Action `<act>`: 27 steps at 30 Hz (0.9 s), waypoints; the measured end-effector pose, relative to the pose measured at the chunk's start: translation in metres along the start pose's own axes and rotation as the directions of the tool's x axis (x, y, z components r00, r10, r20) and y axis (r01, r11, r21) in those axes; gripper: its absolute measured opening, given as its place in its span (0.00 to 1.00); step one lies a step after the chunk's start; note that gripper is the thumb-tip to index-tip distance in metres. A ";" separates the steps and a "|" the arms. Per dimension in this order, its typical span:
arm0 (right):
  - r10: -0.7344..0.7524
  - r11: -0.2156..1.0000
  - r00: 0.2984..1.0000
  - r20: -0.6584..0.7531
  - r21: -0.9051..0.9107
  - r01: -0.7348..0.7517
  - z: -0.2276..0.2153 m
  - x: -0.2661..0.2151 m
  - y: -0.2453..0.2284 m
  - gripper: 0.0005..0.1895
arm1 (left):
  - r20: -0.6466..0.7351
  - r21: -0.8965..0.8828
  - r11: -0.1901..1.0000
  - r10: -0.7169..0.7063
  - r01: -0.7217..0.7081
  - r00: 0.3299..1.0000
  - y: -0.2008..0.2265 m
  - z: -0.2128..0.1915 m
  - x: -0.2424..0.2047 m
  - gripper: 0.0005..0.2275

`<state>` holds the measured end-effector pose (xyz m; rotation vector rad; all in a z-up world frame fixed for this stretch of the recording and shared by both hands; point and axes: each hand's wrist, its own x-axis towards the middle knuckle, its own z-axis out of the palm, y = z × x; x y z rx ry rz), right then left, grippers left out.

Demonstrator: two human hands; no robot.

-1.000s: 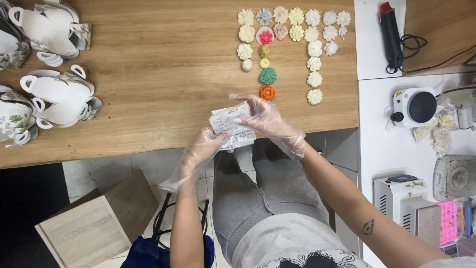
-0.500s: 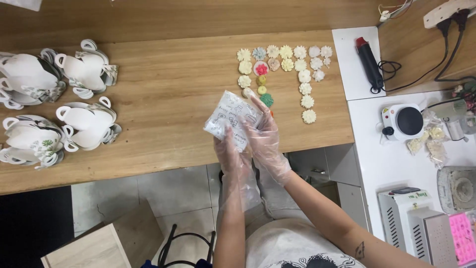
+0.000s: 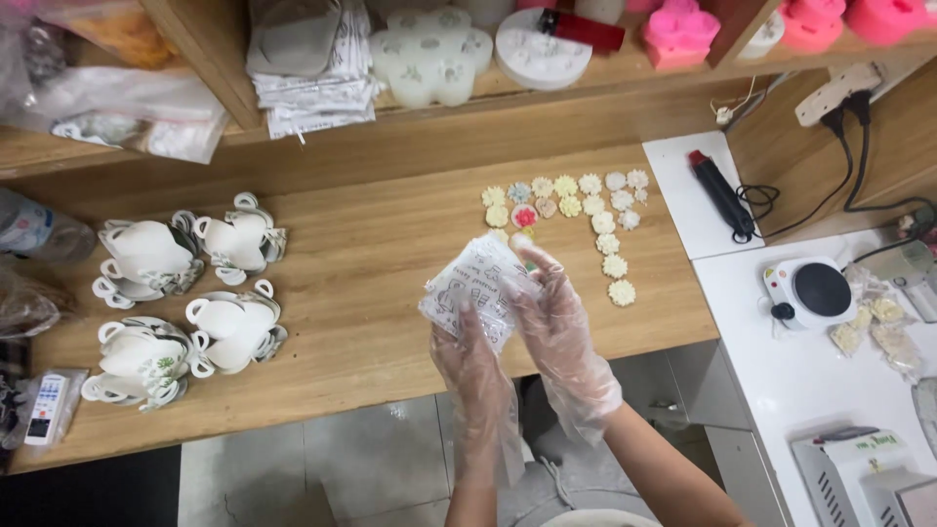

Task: Unpacking small wax flower decorations from plastic packets and arranging them on a wooden table.

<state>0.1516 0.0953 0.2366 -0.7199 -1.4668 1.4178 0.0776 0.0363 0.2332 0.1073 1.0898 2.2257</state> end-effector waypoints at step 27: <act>0.201 0.969 0.947 0.249 0.091 -0.230 -0.091 0.127 -0.109 0.14 | 0.725 0.672 -0.527 0.328 -0.519 0.605 0.205 0.109 0.177 0.22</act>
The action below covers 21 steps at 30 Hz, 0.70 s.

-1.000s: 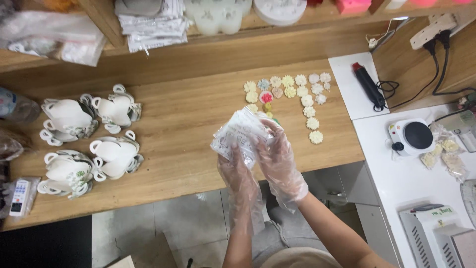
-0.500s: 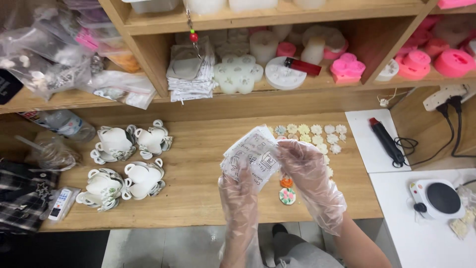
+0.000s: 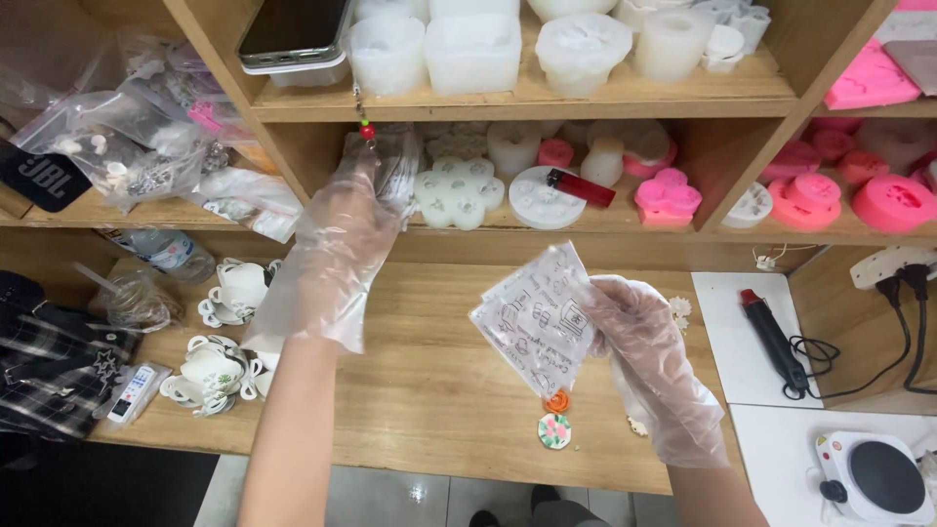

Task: Unpacking small wax flower decorations from plastic packets and arranging them on a wooden table.

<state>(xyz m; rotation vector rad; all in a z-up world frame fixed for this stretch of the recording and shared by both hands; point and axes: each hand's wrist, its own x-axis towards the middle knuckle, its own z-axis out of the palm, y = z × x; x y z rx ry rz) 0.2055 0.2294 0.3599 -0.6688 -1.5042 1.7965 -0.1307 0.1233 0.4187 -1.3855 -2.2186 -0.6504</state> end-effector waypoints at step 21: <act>0.035 0.952 0.849 0.528 -0.275 0.131 0.128 0.306 0.034 0.23 | 0.140 0.066 0.996 -0.062 0.053 0.988 -0.024 0.017 -0.008 0.16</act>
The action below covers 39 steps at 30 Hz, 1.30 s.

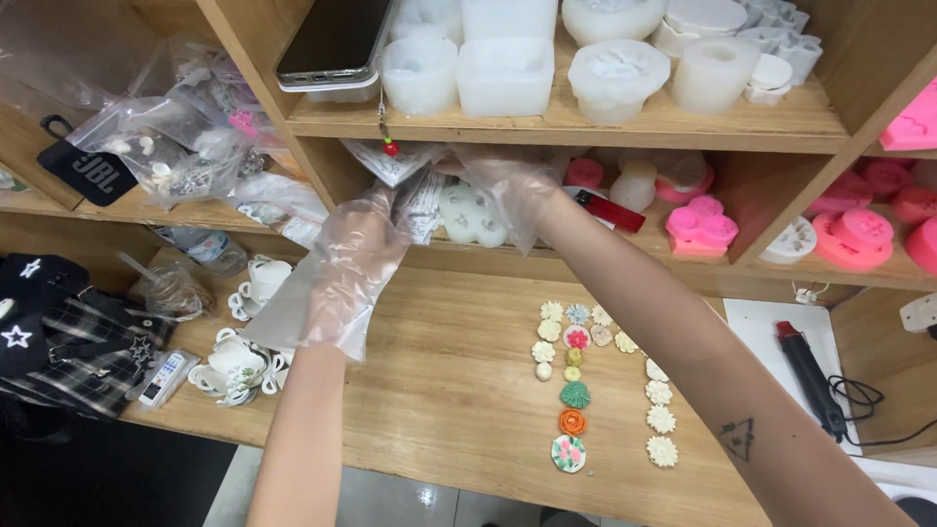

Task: Unpacking small wax flower decorations from plastic packets and arranging them on a wooden table.

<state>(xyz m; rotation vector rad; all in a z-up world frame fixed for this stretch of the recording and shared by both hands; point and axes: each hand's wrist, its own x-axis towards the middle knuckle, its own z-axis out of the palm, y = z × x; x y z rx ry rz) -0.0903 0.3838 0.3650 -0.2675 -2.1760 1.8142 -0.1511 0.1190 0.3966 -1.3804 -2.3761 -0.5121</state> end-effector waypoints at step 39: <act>-0.512 0.033 0.830 0.223 -0.960 0.279 -0.009 0.156 0.136 0.21 | -0.402 -0.094 0.995 -0.072 0.037 0.913 -0.002 -0.012 -0.046 0.08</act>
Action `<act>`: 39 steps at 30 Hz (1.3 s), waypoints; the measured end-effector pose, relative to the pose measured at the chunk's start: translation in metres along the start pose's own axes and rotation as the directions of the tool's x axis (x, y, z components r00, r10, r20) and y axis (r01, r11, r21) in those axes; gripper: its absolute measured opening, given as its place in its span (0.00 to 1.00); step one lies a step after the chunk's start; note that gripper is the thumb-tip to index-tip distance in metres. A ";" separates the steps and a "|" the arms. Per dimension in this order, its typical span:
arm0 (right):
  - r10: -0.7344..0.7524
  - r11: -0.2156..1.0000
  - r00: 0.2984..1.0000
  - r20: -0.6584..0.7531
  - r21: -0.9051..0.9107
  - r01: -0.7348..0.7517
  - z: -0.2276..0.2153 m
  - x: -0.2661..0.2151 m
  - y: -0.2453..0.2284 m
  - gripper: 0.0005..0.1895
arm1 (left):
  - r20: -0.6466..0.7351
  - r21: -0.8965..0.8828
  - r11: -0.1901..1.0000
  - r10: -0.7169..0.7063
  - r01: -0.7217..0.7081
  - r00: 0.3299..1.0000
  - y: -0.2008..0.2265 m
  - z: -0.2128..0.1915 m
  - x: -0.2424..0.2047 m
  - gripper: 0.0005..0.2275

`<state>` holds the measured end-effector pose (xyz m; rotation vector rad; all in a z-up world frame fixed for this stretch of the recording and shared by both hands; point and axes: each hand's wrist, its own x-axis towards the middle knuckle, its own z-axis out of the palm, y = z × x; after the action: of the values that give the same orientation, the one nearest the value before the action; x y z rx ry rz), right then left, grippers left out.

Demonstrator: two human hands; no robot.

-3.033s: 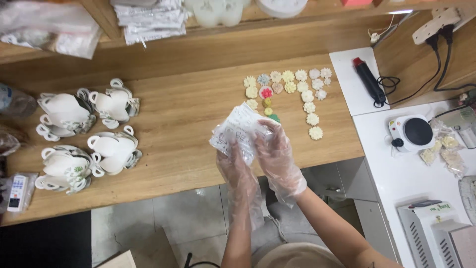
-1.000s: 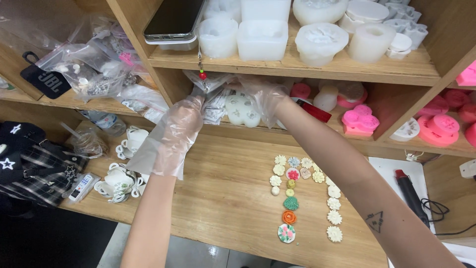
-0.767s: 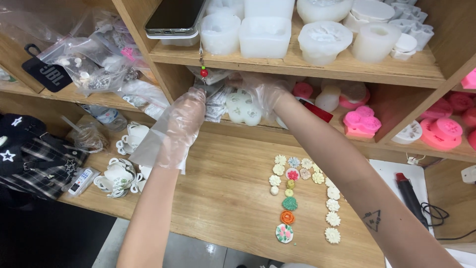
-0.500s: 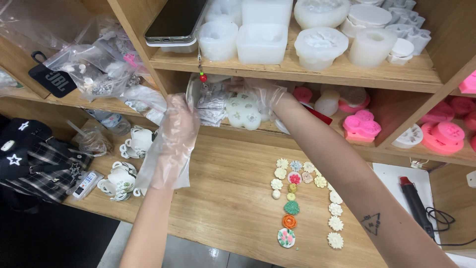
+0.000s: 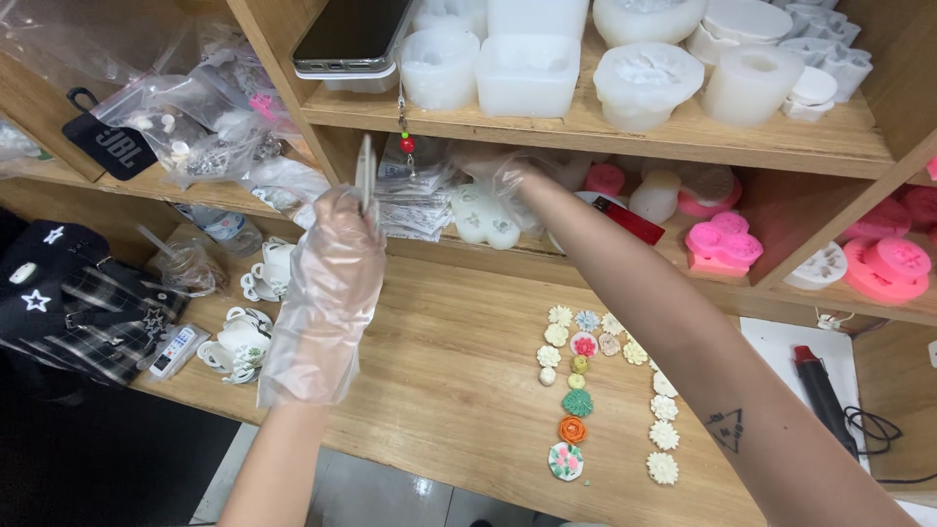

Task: Unpacking small wax flower decorations from plastic packets and arranging them on a wooden table.

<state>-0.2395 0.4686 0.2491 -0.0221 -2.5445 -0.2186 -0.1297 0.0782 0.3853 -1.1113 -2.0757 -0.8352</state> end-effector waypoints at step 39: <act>0.262 0.716 0.927 0.268 0.591 -0.373 -0.328 -0.071 -0.114 0.32 | 0.455 -0.037 0.998 -0.032 0.054 0.890 0.036 -0.024 0.050 0.09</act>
<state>-0.0074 0.3060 0.4611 -0.2264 -2.5917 0.8220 -0.1153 0.0989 0.4469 -1.3976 -2.4788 -0.6944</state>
